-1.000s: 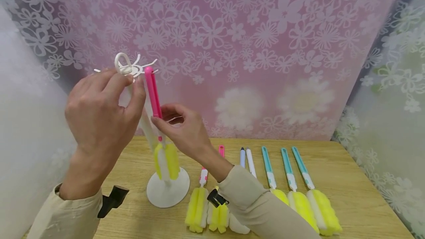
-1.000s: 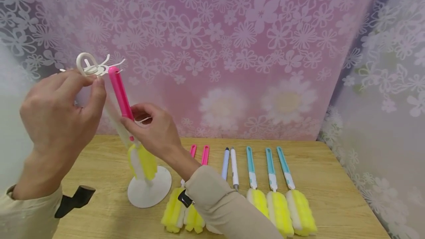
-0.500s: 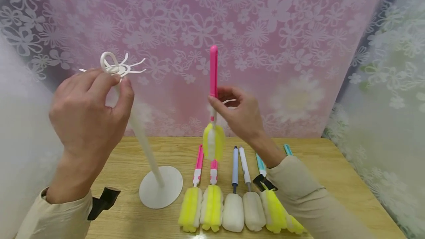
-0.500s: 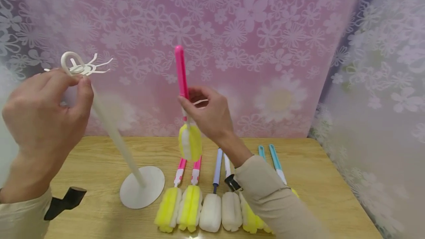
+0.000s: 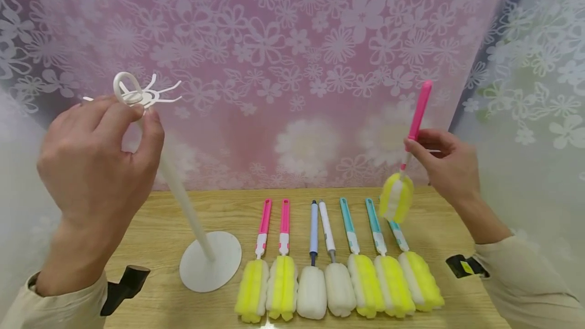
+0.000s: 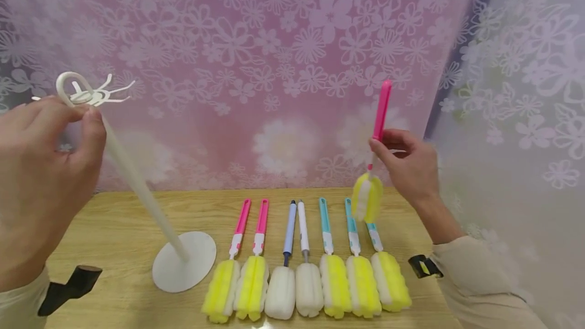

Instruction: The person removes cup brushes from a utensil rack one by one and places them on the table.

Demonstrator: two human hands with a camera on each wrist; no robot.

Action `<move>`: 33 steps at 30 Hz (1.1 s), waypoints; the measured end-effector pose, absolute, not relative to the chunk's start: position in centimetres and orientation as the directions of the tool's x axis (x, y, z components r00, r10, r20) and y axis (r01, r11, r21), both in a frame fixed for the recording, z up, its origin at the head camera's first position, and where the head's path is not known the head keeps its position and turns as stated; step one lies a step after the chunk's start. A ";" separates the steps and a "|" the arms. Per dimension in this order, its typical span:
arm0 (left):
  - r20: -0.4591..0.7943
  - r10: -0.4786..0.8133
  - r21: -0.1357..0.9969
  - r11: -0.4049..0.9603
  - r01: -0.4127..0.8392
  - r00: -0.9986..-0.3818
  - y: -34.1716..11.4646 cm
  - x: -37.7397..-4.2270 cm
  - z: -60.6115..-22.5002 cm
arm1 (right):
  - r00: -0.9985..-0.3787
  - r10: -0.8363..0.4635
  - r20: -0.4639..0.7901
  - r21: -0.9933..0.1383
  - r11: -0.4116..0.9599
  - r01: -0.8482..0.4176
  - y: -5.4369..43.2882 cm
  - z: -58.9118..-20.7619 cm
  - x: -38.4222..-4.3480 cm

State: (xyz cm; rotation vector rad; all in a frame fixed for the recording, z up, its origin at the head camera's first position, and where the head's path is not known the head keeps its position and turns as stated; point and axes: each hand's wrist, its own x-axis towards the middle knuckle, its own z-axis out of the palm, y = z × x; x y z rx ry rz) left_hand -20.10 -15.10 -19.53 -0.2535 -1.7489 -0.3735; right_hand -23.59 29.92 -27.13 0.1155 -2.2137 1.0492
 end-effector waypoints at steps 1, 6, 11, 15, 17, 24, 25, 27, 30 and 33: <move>0.978 -0.033 0.109 0.923 0.369 -0.206 -15.1 -20.1 -19.5 | -0.777 0.213 0.593 -0.659 0.682 -0.317 31.1 -27.4 -23.4; 0.980 -0.026 0.098 0.926 0.364 -0.198 -15.4 -20.0 -19.4 | -0.849 0.259 0.460 -0.679 0.719 -0.149 35.7 -28.8 -22.2; 0.981 -0.025 0.092 0.930 0.356 -0.190 -15.6 -20.0 -19.4 | -0.901 0.252 0.354 -0.668 0.742 -0.055 38.5 -30.4 -21.9; 0.980 -0.024 0.094 0.931 0.353 -0.196 -15.7 -20.0 -19.5 | -0.928 0.219 0.301 -0.621 0.784 -0.016 39.9 -32.1 -22.1; 0.980 -0.024 0.093 0.931 0.353 -0.196 -15.7 -20.0 -19.6 | -0.946 0.194 0.260 -0.590 0.808 0.004 40.3 -33.2 -22.4; 0.982 -0.033 0.100 0.926 0.364 -0.186 -15.6 -20.1 -19.9 | -0.992 0.101 0.076 -0.574 0.818 0.039 41.2 -35.9 -23.5; 0.982 -0.035 0.103 0.925 0.366 -0.188 -15.5 -20.1 -19.9 | -0.995 0.088 0.050 -0.580 0.813 0.043 41.2 -36.2 -23.6; 0.981 -0.032 0.103 0.924 0.367 -0.193 -15.4 -20.1 -20.0 | -0.998 0.062 0.004 -0.584 0.810 0.048 41.4 -36.8 -23.9; 0.980 -0.038 0.109 0.923 0.369 -0.196 -15.3 -20.1 -20.0 | -0.998 0.024 -0.063 -0.571 0.819 0.056 41.5 -38.0 -24.6; 0.981 -0.034 0.103 0.925 0.365 -0.191 -15.4 -20.1 -19.8 | -0.993 0.020 -0.114 -0.571 0.817 0.082 41.4 -39.3 -25.2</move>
